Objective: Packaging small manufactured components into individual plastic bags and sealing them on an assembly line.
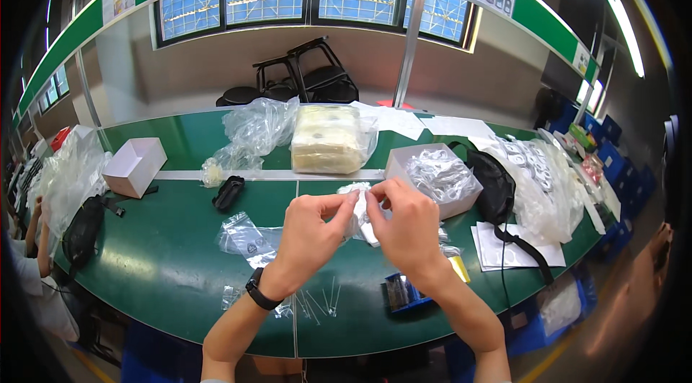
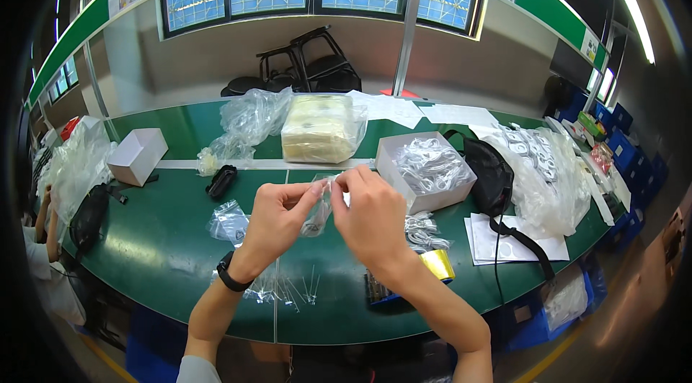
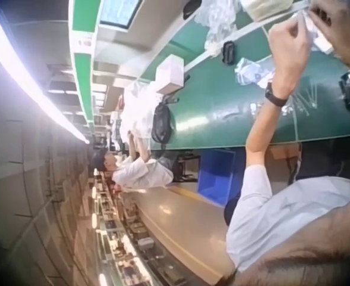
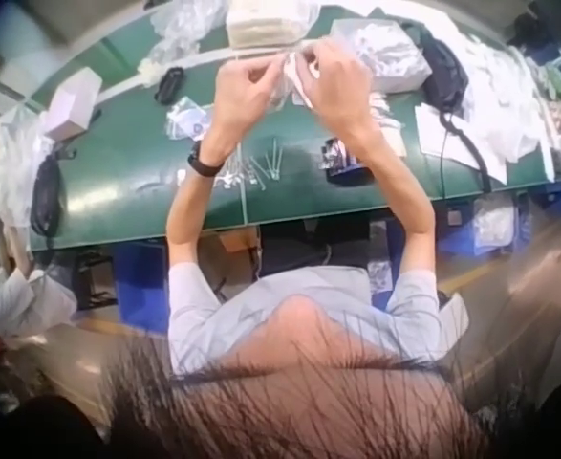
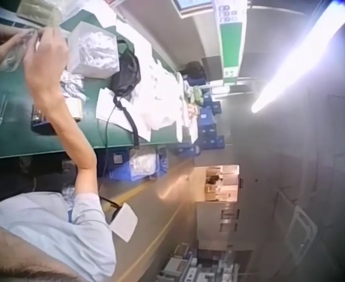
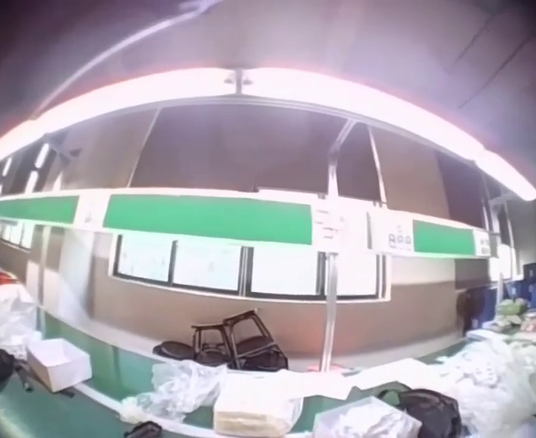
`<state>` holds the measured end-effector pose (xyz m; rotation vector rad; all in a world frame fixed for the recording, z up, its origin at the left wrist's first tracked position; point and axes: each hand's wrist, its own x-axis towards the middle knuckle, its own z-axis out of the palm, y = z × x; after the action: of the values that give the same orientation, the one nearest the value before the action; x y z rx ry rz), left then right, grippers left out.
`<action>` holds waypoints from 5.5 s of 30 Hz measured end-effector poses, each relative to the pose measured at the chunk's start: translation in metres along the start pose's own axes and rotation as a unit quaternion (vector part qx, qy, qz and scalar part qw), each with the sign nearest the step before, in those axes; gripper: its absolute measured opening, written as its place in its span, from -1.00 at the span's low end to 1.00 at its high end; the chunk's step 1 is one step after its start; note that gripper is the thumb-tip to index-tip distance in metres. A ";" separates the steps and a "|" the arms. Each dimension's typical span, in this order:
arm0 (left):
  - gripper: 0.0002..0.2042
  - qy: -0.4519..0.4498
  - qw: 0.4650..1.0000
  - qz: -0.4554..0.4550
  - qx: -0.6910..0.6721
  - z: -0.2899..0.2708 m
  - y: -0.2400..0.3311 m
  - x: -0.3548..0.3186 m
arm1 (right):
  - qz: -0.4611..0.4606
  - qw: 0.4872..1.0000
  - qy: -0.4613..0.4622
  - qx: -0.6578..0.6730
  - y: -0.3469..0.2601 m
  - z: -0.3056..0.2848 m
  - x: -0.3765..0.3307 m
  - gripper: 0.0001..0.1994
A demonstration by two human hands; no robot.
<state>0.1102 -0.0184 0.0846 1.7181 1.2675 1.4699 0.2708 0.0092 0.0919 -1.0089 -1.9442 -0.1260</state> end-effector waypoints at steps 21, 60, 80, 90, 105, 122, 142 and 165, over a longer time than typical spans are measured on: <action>-0.81 -0.078 0.981 -0.023 -0.175 -0.003 -0.022 0.011 | -0.219 0.975 0.022 -0.016 0.024 -0.004 0.007 -0.75; -0.86 -0.041 0.999 0.005 -0.009 -0.021 -0.006 -0.001 | 0.086 0.947 -0.002 0.311 0.041 0.013 0.004 -0.87; -0.83 0.111 0.992 0.032 -0.052 -0.118 0.011 0.009 | -0.106 0.958 -0.181 0.198 -0.040 0.081 -0.105 -0.85; -0.82 0.109 0.989 0.059 -0.078 -0.125 0.007 0.007 | -0.270 0.923 -0.268 0.065 -0.053 0.080 -0.149 -0.74; -0.84 0.107 0.994 0.026 -0.027 -0.121 0.005 0.015 | -0.161 0.906 -0.357 0.163 -0.054 0.077 -0.137 -0.78; -0.86 0.088 0.995 0.004 -0.052 -0.110 0.001 0.024 | -0.046 0.954 -0.266 0.129 -0.070 0.084 -0.079 -0.83; -0.84 0.194 0.977 0.043 -0.080 -0.083 0.015 0.018 | 0.048 0.936 0.090 0.337 -0.061 0.067 0.045 -0.94; -0.91 0.145 0.983 0.107 -0.031 -0.075 0.028 0.002 | 0.040 0.877 0.022 0.478 -0.050 0.019 0.050 -0.94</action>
<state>0.0468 -0.0408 0.1287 1.6855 1.1915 1.9232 0.2114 0.0146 0.1334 -0.3952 -1.5895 0.7871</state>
